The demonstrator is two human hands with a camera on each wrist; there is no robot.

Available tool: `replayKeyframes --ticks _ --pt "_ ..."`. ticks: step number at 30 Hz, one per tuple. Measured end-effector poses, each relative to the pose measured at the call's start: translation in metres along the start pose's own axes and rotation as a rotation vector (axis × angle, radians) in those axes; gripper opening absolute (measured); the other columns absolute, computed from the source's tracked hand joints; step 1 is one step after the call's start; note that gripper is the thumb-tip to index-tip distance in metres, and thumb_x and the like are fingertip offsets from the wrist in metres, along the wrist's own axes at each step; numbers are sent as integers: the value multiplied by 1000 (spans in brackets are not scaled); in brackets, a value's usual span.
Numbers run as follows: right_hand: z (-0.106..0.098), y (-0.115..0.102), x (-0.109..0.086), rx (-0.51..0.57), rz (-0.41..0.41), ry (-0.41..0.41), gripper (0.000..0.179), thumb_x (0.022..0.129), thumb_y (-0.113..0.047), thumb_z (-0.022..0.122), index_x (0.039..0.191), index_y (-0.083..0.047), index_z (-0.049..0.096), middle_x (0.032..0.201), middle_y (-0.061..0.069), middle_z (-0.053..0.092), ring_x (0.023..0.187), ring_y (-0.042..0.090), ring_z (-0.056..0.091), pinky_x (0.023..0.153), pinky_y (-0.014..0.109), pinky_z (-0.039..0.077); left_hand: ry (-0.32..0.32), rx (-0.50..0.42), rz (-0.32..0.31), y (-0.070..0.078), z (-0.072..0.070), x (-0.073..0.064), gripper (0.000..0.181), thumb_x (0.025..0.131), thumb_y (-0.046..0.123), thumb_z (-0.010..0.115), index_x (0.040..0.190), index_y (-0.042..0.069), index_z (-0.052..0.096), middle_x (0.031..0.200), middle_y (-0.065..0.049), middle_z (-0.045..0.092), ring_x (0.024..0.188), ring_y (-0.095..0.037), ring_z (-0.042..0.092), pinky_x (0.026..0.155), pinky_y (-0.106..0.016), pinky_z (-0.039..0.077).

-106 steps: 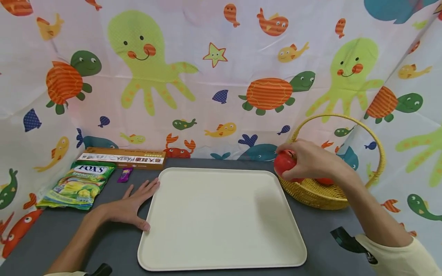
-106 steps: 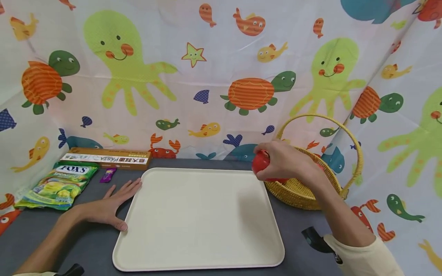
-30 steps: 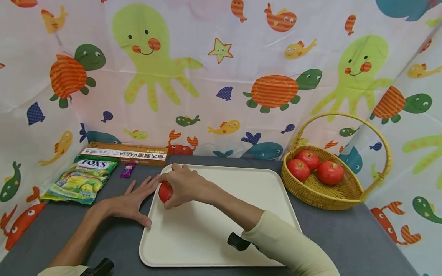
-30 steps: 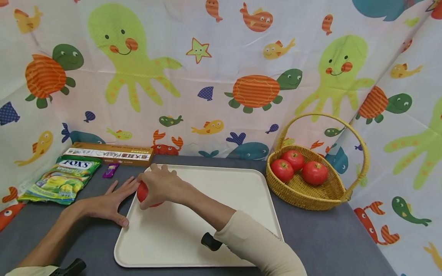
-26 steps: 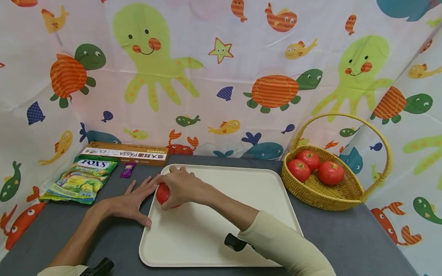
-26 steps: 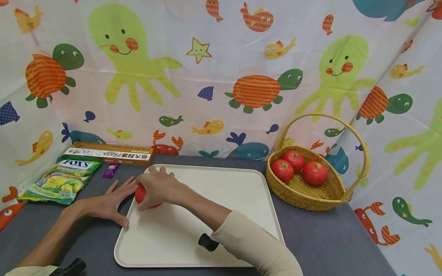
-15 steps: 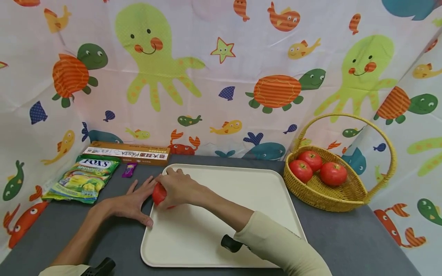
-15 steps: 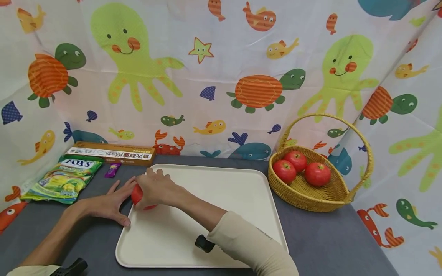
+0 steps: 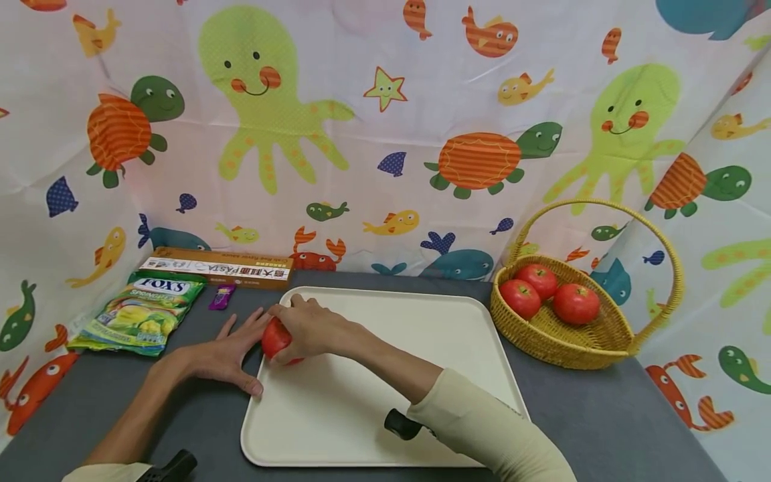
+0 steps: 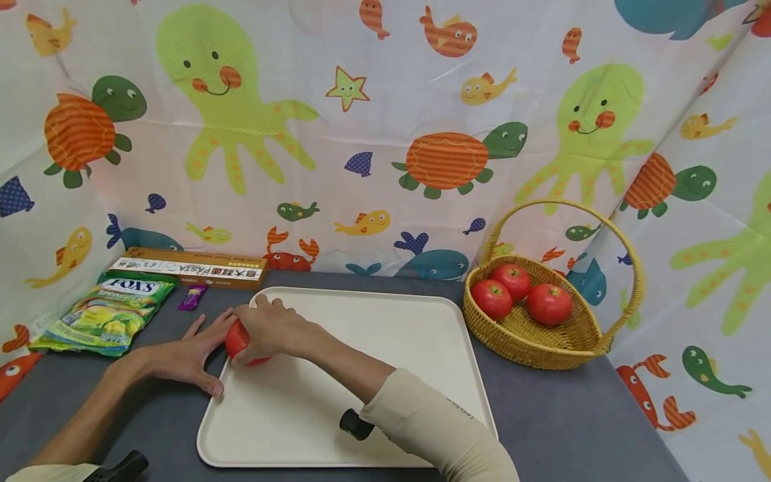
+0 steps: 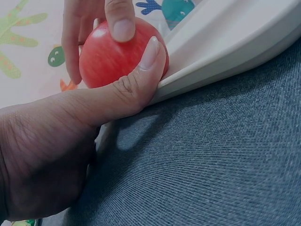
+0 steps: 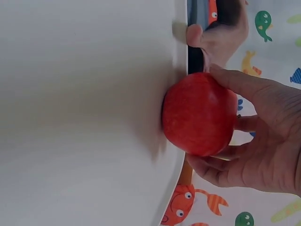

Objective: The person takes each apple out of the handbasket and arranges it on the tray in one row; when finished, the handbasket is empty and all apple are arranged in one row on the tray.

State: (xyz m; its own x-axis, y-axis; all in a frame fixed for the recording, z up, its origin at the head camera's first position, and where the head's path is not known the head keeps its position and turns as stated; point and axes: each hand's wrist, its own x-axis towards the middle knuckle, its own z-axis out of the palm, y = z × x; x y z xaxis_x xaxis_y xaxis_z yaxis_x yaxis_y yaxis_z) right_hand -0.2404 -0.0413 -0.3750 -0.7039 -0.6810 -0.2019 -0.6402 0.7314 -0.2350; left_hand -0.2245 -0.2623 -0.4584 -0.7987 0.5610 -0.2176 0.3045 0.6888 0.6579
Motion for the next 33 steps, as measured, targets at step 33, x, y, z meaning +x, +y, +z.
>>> replayKeyframes --ticks 33 --pt "-52 34 -47 156 -15 37 84 92 -49 78 161 -21 40 158 10 50 141 26 54 104 47 60 74 28 5 -14 7 2 131 71 61 86 170 21 9 177 -19 4 161 -51 -10 117 -82 -17"
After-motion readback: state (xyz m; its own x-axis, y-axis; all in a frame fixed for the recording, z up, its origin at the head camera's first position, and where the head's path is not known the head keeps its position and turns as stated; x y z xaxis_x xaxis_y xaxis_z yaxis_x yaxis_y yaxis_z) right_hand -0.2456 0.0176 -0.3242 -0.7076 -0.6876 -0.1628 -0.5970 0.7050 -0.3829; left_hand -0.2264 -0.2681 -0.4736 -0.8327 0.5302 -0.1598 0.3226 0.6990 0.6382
